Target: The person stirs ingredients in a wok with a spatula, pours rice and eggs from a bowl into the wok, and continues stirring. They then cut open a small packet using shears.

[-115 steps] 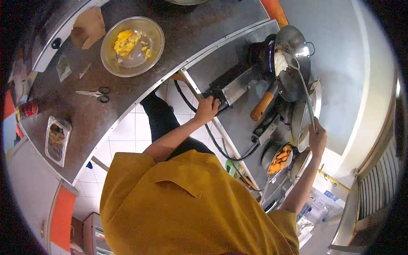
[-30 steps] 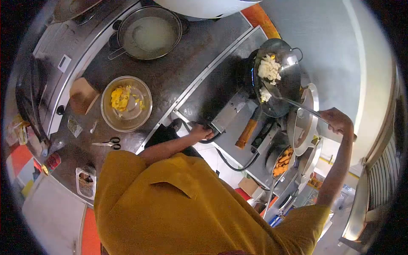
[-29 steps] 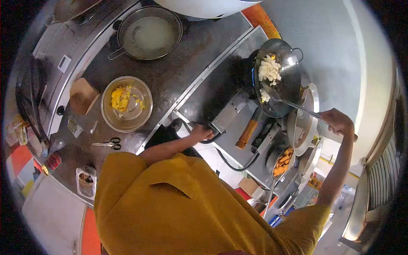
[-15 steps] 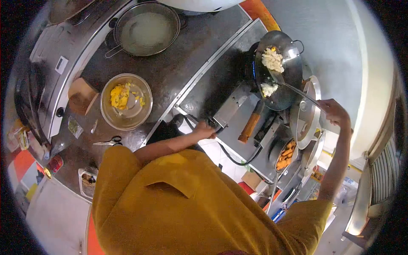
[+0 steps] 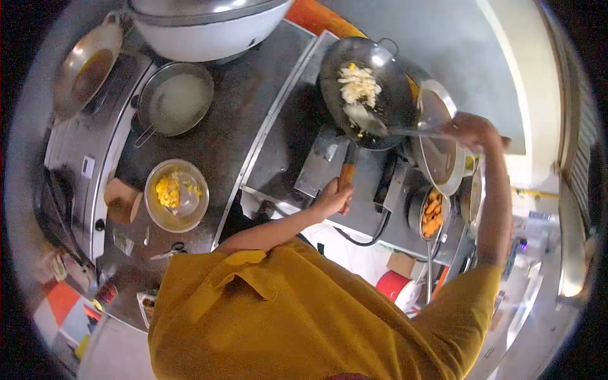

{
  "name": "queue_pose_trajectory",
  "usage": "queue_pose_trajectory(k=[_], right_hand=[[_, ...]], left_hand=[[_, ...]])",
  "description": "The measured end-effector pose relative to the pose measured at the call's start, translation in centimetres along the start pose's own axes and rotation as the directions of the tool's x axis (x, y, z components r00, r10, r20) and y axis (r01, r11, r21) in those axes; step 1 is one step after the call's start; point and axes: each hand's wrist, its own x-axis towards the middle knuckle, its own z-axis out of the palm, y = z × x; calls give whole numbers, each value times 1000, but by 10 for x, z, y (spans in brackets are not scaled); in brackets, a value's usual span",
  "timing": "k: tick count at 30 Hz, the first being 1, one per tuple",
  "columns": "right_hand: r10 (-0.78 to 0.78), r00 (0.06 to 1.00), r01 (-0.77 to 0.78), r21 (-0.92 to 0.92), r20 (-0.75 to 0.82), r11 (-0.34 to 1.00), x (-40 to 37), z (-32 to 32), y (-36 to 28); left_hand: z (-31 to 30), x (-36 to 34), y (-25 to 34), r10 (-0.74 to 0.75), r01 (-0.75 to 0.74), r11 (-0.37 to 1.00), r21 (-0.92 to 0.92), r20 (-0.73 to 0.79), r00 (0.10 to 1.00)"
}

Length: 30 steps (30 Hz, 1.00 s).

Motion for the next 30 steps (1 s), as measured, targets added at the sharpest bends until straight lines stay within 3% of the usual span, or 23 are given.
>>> queue_pose_trajectory(k=[1,3,5,6,7,9,10,12,13,14,15,17,20,24,29,30], right_hand=[[19,1000,-19,21,4,1000,9,15,15],[-132,986,145,128,-105,981,45,31,46],[17,996,-19,29,89,999,-9,-13,31],[-51,986,77,-165,158,983,-23,-20,28],[-48,987,70,-144,151,987,-16,-8,33],[-334,942,332,-87,-19,939,32,39,35],[-453,875,444,-90,-170,892,56,69,37],[-532,667,577,-90,-522,812,88,128,34],[-516,608,587,-95,-604,804,92,141,30],[-299,772,399,63,-561,915,65,129,10],[-300,768,404,63,-565,913,48,112,7],[-142,872,261,199,-468,945,24,93,9],[-204,837,267,55,-508,962,65,90,36],[-258,831,310,25,-492,950,112,95,31],[-286,902,301,-1,-322,954,99,111,35],[-341,864,340,-72,-369,938,111,120,50]], left_hand=[[2,-1,-2,2,-1,1000,-12,21,1000],[6,-5,2,33,-31,998,53,-24,999],[7,-16,10,73,-66,993,100,-64,995],[6,-15,7,70,-62,990,124,-55,996],[6,-14,5,70,-62,987,146,-48,996],[5,-11,7,20,-19,997,69,-24,1000],[4,-10,8,21,-19,996,82,-21,1000],[6,-13,6,50,-49,997,59,-22,999],[6,-13,5,55,-53,997,64,-23,998],[6,-13,5,58,-57,996,68,-27,998],[6,-13,5,60,-57,996,69,-31,998],[6,-12,3,60,-56,996,76,-41,997],[6,-10,5,59,-54,995,85,-54,997],[8,-12,4,51,-44,995,92,-73,996],[6,-15,2,39,-35,996,81,-58,998],[6,-12,3,44,-40,996,74,-52,998]])
